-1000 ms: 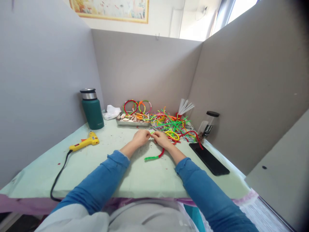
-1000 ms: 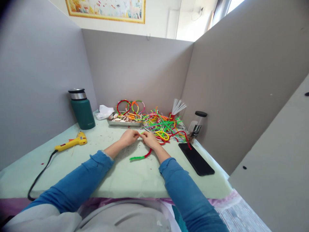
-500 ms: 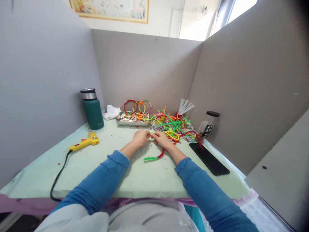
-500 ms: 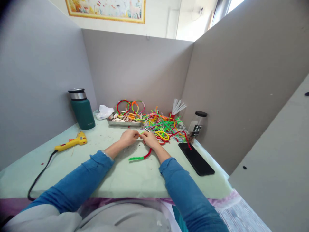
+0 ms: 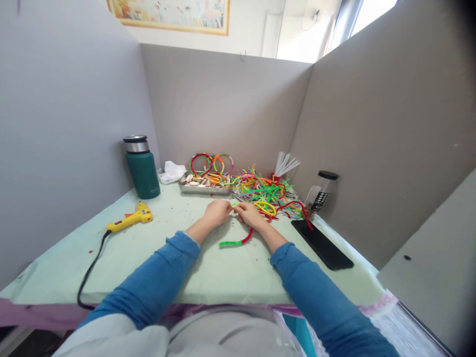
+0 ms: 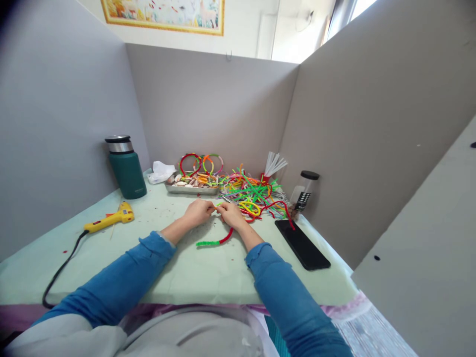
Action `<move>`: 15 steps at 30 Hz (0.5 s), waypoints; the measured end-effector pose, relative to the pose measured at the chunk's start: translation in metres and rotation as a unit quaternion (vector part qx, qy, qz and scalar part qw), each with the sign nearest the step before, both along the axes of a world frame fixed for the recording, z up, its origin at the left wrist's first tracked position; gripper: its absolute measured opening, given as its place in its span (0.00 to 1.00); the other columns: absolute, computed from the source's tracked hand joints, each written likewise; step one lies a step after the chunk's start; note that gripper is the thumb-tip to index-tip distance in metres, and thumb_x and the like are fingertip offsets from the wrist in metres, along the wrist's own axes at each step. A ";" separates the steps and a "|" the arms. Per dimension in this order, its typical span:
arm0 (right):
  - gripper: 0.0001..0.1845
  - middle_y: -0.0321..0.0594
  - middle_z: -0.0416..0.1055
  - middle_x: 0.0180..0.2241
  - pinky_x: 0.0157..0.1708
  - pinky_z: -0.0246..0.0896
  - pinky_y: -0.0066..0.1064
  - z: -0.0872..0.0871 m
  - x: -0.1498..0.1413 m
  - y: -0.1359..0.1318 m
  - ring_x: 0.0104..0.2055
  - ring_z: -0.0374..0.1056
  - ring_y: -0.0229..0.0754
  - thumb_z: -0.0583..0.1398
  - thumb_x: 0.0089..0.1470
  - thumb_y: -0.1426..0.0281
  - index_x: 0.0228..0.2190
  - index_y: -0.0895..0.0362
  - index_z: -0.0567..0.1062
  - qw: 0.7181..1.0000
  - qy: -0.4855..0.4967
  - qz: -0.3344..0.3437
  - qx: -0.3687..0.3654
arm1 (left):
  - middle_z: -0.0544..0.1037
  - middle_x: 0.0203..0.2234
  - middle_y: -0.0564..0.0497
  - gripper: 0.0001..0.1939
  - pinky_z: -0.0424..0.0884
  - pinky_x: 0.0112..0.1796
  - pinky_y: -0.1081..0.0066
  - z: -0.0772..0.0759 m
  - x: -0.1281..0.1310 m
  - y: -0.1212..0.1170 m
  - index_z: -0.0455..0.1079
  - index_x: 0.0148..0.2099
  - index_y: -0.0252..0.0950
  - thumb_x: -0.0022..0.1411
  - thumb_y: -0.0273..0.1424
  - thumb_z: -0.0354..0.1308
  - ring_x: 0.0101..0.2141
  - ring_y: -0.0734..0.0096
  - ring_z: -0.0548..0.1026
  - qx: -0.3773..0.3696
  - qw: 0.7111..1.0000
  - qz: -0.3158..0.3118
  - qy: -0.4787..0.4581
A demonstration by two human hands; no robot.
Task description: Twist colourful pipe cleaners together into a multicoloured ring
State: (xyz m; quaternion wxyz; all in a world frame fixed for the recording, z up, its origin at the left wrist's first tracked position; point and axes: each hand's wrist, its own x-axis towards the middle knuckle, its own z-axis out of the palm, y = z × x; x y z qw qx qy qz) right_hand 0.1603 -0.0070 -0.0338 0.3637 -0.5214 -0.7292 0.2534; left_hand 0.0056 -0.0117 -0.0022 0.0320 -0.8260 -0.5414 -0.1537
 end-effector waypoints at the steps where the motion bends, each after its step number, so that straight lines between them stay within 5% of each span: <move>1: 0.15 0.32 0.64 0.14 0.19 0.47 0.23 0.000 0.000 0.000 0.18 0.56 0.32 0.51 0.51 0.61 0.25 0.59 0.71 1.000 -0.002 0.001 0.000 | 0.77 0.33 0.45 0.15 0.63 0.34 0.73 0.000 0.000 0.000 0.73 0.39 0.38 0.57 0.33 0.46 0.36 0.65 0.72 -0.002 1.000 0.000 -0.003; 15: 0.15 0.32 0.63 0.14 0.18 0.46 0.23 -0.001 0.001 0.000 0.16 0.54 0.31 0.51 0.51 0.61 0.26 0.59 0.71 1.000 0.003 0.015 -0.017 | 0.76 0.32 0.47 0.13 0.62 0.33 0.72 0.000 -0.002 0.000 0.73 0.38 0.40 0.56 0.33 0.47 0.35 0.65 0.72 0.008 1.000 -0.016 0.000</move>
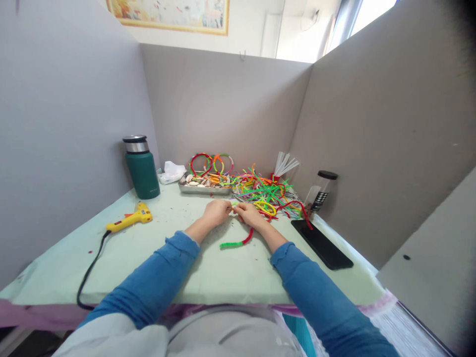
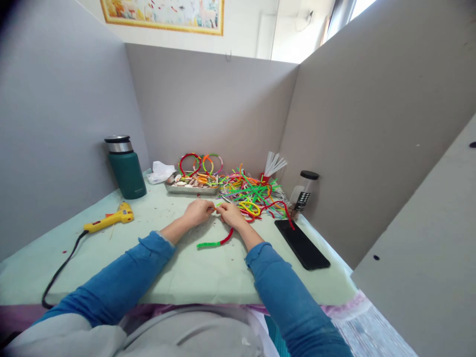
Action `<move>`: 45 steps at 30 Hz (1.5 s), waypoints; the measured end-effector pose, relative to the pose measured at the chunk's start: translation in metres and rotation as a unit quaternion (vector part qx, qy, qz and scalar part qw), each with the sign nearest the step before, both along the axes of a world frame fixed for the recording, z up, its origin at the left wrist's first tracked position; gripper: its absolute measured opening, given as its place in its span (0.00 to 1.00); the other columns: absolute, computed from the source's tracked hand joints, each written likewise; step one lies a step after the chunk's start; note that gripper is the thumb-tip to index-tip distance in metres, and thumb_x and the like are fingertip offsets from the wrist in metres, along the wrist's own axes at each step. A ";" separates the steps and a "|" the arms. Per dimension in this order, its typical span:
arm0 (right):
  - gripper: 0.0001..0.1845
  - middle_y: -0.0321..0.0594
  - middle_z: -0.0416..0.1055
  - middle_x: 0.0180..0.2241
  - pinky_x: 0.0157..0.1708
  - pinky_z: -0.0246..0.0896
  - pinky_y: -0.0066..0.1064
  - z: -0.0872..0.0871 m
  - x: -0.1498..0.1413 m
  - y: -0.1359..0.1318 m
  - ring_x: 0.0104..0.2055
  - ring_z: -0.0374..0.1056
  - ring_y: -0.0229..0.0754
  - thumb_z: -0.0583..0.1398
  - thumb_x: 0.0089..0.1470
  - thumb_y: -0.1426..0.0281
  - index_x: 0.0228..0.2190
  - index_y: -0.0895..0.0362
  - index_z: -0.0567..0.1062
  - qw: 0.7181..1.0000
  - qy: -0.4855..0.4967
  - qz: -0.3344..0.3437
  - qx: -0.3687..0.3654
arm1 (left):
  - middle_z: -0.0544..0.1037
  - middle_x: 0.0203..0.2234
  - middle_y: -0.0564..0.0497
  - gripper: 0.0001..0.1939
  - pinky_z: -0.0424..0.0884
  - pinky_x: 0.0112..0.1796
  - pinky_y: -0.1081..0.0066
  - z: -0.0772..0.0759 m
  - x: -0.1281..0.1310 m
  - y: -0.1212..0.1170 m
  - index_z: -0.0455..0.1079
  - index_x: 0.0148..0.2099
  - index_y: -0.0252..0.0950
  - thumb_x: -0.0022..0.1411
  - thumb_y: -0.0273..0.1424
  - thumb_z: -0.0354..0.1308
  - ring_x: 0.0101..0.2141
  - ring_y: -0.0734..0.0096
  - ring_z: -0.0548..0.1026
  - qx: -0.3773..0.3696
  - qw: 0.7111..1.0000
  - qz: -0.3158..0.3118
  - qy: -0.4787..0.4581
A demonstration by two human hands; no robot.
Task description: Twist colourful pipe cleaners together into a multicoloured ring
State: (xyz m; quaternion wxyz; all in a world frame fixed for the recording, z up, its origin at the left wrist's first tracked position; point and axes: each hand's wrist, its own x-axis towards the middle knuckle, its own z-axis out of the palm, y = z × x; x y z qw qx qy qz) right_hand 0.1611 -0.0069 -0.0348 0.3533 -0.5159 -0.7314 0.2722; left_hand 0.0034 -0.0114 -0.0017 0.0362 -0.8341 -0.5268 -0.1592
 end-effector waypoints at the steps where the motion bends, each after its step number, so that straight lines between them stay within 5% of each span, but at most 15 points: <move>1: 0.15 0.32 0.62 0.14 0.18 0.46 0.23 0.000 0.000 0.000 0.16 0.54 0.31 0.51 0.51 0.62 0.26 0.59 0.71 1.000 0.001 0.000 -0.003 | 0.76 0.32 0.47 0.14 0.62 0.34 0.73 0.000 0.000 -0.001 0.73 0.38 0.40 0.57 0.33 0.47 0.36 0.65 0.72 0.000 1.000 0.002 0.001; 11: 0.15 0.30 0.60 0.13 0.16 0.44 0.23 0.003 -0.001 -0.003 0.14 0.52 0.31 0.50 0.52 0.61 0.27 0.59 0.70 0.999 0.025 0.000 -0.027 | 0.76 0.33 0.45 0.15 0.62 0.36 0.72 0.000 0.002 -0.003 0.73 0.39 0.39 0.58 0.32 0.45 0.37 0.65 0.72 0.035 0.999 -0.003 0.030; 21: 0.15 0.31 0.61 0.14 0.16 0.44 0.23 0.001 -0.001 -0.001 0.16 0.53 0.31 0.52 0.50 0.61 0.25 0.59 0.70 1.000 0.021 -0.002 -0.010 | 0.77 0.25 0.48 0.13 0.62 0.28 0.74 -0.008 -0.001 0.011 0.74 0.30 0.36 0.53 0.34 0.49 0.26 0.71 0.71 -0.060 0.994 0.005 -0.090; 30: 0.15 0.31 0.61 0.14 0.18 0.47 0.23 0.002 0.000 -0.003 0.17 0.54 0.31 0.51 0.50 0.61 0.25 0.59 0.69 1.000 0.022 0.005 0.006 | 0.76 0.27 0.50 0.11 0.57 0.15 0.78 -0.007 0.003 0.010 0.69 0.37 0.32 0.54 0.33 0.51 0.11 0.84 0.60 -0.281 0.917 0.010 -0.283; 36: 0.15 0.31 0.61 0.14 0.18 0.47 0.23 0.001 0.000 -0.002 0.16 0.54 0.31 0.51 0.51 0.61 0.26 0.59 0.69 1.000 0.028 0.013 0.007 | 0.73 0.21 0.53 0.08 0.55 0.13 0.77 0.002 0.005 0.001 0.66 0.35 0.29 0.53 0.29 0.52 0.09 0.85 0.56 -0.333 0.866 0.015 -0.373; 45: 0.15 0.31 0.61 0.14 0.20 0.47 0.23 0.002 0.000 -0.003 0.18 0.54 0.32 0.51 0.51 0.61 0.26 0.59 0.70 1.000 0.010 0.023 0.018 | 0.65 0.11 0.55 0.10 0.53 0.13 0.74 0.004 0.006 0.002 0.66 0.31 0.29 0.55 0.30 0.47 0.08 0.80 0.55 -0.353 0.844 0.028 -0.404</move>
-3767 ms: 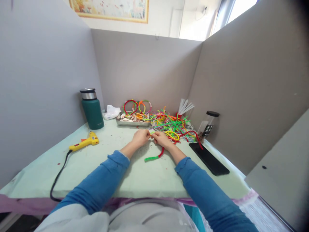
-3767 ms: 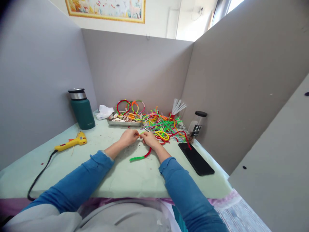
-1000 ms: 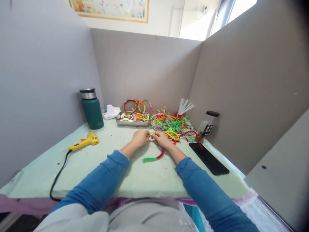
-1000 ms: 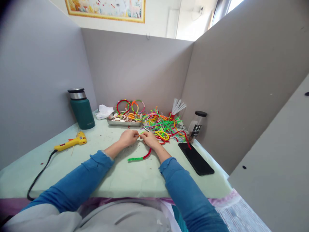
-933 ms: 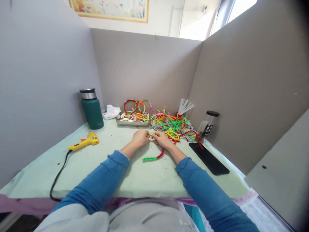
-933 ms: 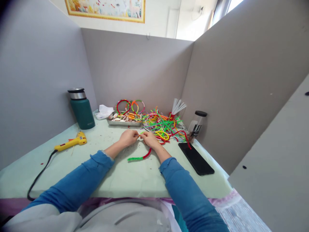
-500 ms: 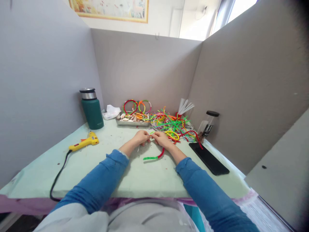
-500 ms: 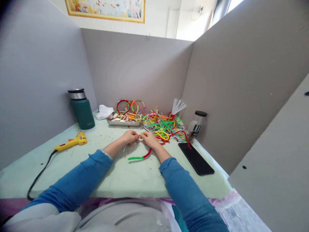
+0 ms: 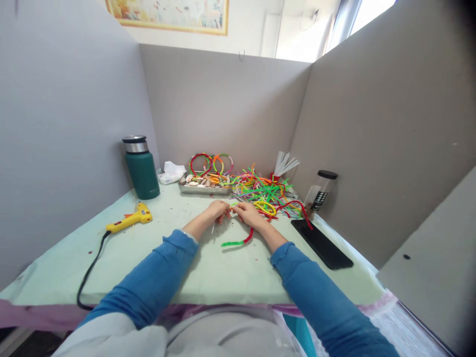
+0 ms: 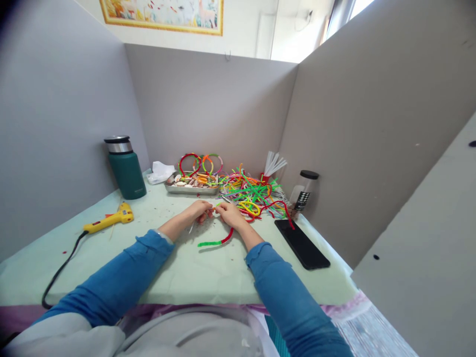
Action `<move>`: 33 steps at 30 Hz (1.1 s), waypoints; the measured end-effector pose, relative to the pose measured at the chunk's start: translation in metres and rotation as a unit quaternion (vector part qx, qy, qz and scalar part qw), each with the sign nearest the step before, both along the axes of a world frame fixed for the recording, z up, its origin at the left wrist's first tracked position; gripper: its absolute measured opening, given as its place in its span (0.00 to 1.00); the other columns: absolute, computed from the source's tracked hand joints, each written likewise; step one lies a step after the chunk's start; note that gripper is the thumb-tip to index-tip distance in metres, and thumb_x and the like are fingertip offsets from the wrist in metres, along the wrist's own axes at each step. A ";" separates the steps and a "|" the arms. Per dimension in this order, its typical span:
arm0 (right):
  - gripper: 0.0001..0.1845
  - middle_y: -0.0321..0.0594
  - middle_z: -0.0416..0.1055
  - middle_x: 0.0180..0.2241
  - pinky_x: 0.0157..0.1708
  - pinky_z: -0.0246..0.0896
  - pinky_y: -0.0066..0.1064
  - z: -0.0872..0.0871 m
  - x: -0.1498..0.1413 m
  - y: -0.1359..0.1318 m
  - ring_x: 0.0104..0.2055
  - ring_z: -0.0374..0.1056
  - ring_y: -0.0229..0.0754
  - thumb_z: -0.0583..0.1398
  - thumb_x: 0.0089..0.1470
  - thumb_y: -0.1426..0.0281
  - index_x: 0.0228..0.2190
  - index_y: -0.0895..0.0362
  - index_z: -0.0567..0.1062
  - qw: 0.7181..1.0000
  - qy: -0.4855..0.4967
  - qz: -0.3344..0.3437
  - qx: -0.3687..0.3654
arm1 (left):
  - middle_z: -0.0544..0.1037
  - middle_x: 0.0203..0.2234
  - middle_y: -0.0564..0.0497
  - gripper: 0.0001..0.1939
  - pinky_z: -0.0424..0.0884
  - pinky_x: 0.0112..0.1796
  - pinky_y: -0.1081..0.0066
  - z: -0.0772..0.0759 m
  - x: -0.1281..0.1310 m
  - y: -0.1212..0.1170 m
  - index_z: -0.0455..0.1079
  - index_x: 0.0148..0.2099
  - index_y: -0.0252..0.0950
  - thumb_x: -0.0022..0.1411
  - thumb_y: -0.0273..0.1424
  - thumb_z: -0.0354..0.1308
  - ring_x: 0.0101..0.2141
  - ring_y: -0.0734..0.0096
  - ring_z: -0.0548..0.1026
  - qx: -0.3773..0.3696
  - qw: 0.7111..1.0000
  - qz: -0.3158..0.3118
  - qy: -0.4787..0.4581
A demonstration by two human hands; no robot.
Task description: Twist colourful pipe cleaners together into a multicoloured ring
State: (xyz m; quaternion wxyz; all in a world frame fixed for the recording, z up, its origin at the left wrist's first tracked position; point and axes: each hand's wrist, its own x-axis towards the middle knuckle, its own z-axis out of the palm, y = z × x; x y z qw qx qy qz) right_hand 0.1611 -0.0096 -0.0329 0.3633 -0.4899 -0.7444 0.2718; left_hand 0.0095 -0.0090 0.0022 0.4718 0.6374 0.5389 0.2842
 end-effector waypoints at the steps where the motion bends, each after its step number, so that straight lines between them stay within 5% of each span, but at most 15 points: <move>1: 0.15 0.31 0.61 0.14 0.20 0.47 0.23 0.000 0.000 0.000 0.18 0.55 0.32 0.51 0.51 0.61 0.26 0.59 0.70 1.000 -0.003 -0.001 0.001 | 0.65 0.10 0.56 0.10 0.53 0.13 0.74 0.000 0.000 -0.001 0.66 0.30 0.29 0.55 0.30 0.47 0.08 0.80 0.55 0.005 1.000 0.001 0.004; 16: 0.16 0.32 0.62 0.15 0.22 0.46 0.24 0.001 0.000 0.000 0.20 0.55 0.33 0.51 0.51 0.61 0.24 0.59 0.70 0.999 -0.038 -0.006 0.014 | 0.58 0.06 0.58 0.12 0.52 0.14 0.77 -0.003 -0.004 0.001 0.62 0.22 0.32 0.53 0.35 0.54 0.09 0.81 0.55 0.043 0.999 -0.001 0.032; 33: 0.15 0.32 0.63 0.16 0.23 0.47 0.24 0.000 0.000 -0.002 0.21 0.56 0.33 0.51 0.51 0.62 0.22 0.59 0.68 0.999 -0.034 -0.006 0.023 | 0.70 0.15 0.53 0.20 0.52 0.13 0.77 -0.005 -0.008 0.004 0.67 0.28 0.29 0.51 0.44 0.55 0.09 0.85 0.55 0.032 0.998 -0.006 0.061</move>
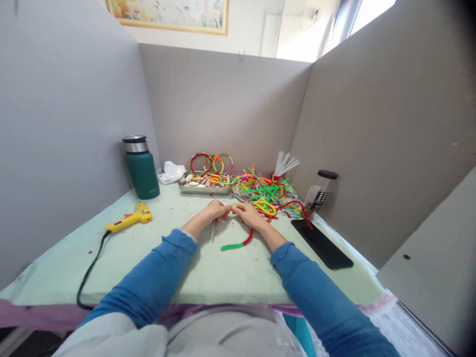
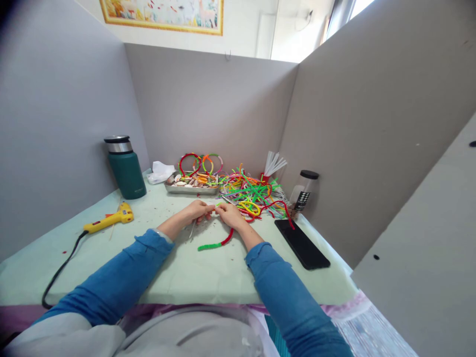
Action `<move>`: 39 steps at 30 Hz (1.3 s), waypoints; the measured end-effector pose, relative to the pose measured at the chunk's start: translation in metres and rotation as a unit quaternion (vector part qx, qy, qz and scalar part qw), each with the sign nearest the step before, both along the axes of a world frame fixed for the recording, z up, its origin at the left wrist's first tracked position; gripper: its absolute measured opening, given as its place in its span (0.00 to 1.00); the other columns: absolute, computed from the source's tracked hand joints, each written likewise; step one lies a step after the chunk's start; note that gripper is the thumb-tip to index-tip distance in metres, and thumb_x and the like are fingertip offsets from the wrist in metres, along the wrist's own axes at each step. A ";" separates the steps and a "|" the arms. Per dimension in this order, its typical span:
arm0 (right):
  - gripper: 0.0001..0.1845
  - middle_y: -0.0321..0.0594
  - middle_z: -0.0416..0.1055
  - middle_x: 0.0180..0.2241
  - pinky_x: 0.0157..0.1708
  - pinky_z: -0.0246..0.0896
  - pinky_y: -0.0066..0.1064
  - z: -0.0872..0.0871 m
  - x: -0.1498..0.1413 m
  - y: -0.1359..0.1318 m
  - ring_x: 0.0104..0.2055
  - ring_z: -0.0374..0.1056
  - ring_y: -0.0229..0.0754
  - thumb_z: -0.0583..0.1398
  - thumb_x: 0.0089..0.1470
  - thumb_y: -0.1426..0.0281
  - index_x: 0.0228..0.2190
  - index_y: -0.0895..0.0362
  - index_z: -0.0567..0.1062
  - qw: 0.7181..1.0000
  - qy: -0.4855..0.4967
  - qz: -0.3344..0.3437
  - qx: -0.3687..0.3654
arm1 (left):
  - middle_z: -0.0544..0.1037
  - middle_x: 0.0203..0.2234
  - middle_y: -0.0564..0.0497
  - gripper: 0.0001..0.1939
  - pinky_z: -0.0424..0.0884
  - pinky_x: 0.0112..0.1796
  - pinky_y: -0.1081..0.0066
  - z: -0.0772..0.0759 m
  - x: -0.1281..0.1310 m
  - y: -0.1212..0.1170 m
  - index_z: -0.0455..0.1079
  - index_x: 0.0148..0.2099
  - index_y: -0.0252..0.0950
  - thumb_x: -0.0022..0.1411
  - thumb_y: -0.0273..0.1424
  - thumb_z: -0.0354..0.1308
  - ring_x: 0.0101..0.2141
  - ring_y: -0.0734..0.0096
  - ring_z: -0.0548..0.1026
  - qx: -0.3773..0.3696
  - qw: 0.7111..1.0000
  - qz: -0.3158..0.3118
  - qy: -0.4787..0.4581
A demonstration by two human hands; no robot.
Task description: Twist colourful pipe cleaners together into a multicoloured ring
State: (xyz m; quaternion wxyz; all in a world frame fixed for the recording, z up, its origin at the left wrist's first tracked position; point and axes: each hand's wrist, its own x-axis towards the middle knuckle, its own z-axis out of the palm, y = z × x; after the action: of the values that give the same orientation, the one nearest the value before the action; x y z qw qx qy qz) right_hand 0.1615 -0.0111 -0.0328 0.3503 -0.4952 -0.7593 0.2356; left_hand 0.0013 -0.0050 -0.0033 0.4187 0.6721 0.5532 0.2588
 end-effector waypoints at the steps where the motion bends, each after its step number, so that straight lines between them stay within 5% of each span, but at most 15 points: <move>1: 0.15 0.32 0.62 0.16 0.23 0.47 0.24 0.000 0.000 0.000 0.21 0.56 0.33 0.51 0.51 0.62 0.22 0.59 0.68 1.000 0.000 0.002 0.002 | 0.70 0.15 0.53 0.20 0.52 0.13 0.77 0.001 0.000 -0.001 0.67 0.28 0.29 0.52 0.44 0.54 0.09 0.85 0.55 0.002 1.000 -0.009 -0.001; 29: 0.15 0.32 0.62 0.15 0.20 0.45 0.24 0.002 0.000 -0.001 0.19 0.55 0.32 0.51 0.51 0.61 0.22 0.59 0.69 1.000 0.004 -0.002 -0.027 | 0.73 0.19 0.51 0.14 0.53 0.14 0.78 -0.008 -0.003 0.010 0.71 0.29 0.30 0.50 0.38 0.56 0.11 0.83 0.59 0.093 0.995 -0.040 0.019; 33: 0.16 0.32 0.62 0.15 0.21 0.46 0.24 0.002 0.000 -0.001 0.20 0.55 0.32 0.51 0.51 0.61 0.23 0.59 0.69 1.000 -0.004 -0.001 -0.029 | 0.74 0.20 0.51 0.13 0.56 0.18 0.78 -0.005 -0.003 0.008 0.72 0.29 0.31 0.51 0.37 0.55 0.14 0.81 0.61 0.152 0.984 -0.050 0.077; 39: 0.15 0.32 0.62 0.15 0.21 0.46 0.24 0.002 0.000 0.001 0.19 0.56 0.33 0.51 0.51 0.63 0.24 0.59 0.70 0.999 -0.008 -0.004 -0.031 | 0.74 0.20 0.50 0.10 0.56 0.25 0.76 -0.001 -0.002 0.006 0.73 0.27 0.34 0.52 0.33 0.53 0.23 0.74 0.66 0.298 0.931 -0.067 0.198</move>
State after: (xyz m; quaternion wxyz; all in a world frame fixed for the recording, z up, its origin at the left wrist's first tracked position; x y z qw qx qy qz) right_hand 0.1613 -0.0102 -0.0310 0.3296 -0.5111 -0.7521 0.2538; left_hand -0.0012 0.0012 -0.0044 0.0976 0.8390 0.4764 0.2443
